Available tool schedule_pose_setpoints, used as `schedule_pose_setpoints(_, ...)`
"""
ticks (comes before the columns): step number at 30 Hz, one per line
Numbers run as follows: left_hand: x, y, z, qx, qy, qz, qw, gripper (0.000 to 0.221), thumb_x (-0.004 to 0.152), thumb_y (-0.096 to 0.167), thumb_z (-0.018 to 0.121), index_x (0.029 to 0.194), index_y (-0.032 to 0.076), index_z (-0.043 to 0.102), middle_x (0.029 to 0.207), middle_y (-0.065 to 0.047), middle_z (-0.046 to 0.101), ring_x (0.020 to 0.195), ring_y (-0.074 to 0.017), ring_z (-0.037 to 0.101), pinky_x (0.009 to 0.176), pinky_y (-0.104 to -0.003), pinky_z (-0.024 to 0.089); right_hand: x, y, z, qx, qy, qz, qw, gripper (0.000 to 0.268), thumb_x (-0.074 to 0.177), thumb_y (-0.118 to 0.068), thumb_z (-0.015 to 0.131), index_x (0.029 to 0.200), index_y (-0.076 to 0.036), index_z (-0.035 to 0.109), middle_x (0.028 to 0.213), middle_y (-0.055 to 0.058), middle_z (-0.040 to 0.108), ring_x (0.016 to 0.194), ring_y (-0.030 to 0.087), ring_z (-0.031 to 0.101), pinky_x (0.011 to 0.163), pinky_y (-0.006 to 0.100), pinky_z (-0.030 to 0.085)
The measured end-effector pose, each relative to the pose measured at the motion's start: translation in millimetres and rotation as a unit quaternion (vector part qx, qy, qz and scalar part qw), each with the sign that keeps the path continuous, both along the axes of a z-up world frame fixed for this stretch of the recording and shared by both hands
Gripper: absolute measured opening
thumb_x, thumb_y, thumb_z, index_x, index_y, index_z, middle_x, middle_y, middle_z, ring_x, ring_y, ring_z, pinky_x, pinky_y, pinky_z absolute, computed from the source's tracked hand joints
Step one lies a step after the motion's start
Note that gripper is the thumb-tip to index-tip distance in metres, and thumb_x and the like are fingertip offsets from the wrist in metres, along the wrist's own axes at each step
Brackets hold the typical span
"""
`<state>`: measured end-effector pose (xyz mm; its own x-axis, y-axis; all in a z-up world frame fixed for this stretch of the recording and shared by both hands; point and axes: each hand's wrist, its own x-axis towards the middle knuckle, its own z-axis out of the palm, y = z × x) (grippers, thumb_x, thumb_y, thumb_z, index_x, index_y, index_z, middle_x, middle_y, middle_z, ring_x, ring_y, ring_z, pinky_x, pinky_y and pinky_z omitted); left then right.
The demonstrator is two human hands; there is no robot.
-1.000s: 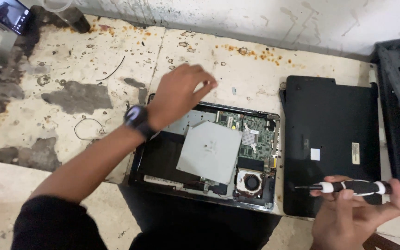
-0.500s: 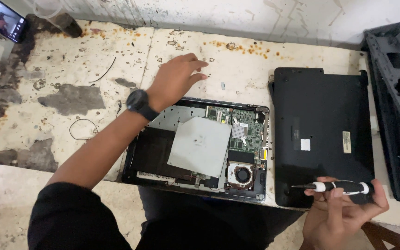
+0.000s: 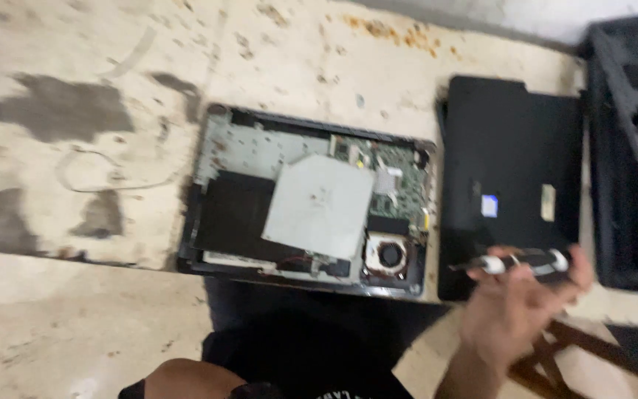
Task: Securing an optical drive into a laptop chassis using a screwdriver.
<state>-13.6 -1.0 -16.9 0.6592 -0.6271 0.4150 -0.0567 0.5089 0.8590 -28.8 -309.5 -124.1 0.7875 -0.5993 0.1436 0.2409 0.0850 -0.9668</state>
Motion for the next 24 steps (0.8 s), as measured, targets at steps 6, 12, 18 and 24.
schedule_pose_setpoints(6,-35,4,-13,-0.053,0.054,0.058,0.995,0.089,0.107,0.080,0.012,0.129,0.006,0.056,0.139,-0.019,0.056,0.143,-0.0430,0.054,0.133,-0.059,0.039,-4,16,-8,0.029,-0.016,0.071,0.997,0.059,0.111,-0.011,0.062,0.157,-0.024,0.028,0.100,0.014,0.061,0.086,0.019,0.067,0.067,0.029,0.062)
schedule_pose_setpoints(12,-38,6,-14,-0.081,0.076,0.083,0.990,0.098,0.099,0.075,0.003,0.115,0.001,0.066,0.120,-0.019,0.068,0.128,-0.0463,0.068,0.124,-0.058,0.053,-5,34,-2,0.003,-0.009,0.069,0.998,0.061,0.113,-0.016,0.062,0.161,-0.024,0.026,0.102,0.013,0.062,0.087,0.018,0.068,0.062,0.030,0.061)
schedule_pose_setpoints(18,-27,6,-19,0.139,0.007,0.289,0.947,0.056,0.116,0.053,0.029,0.121,0.008,0.062,0.109,-0.006,0.079,0.098,-0.0204,0.075,0.095,-0.036,0.055,-4,74,13,-0.038,-0.024,0.022,0.999,0.076,0.101,-0.027,0.075,0.159,-0.024,0.025,0.122,0.012,0.059,0.086,0.018,0.066,0.066,0.032,0.060)
schedule_pose_setpoints(24,-18,-21,-39,0.250,0.026,0.329,0.910,0.031,0.095,0.020,0.076,0.124,0.014,0.066,0.112,0.001,0.076,0.098,-0.0132,0.074,0.086,-0.027,0.054,-2,98,24,-0.103,-0.066,0.001,0.992,0.067,0.105,-0.013,0.059,0.160,-0.012,0.021,0.121,0.010,0.053,0.059,0.023,0.051,0.091,0.038,0.060)
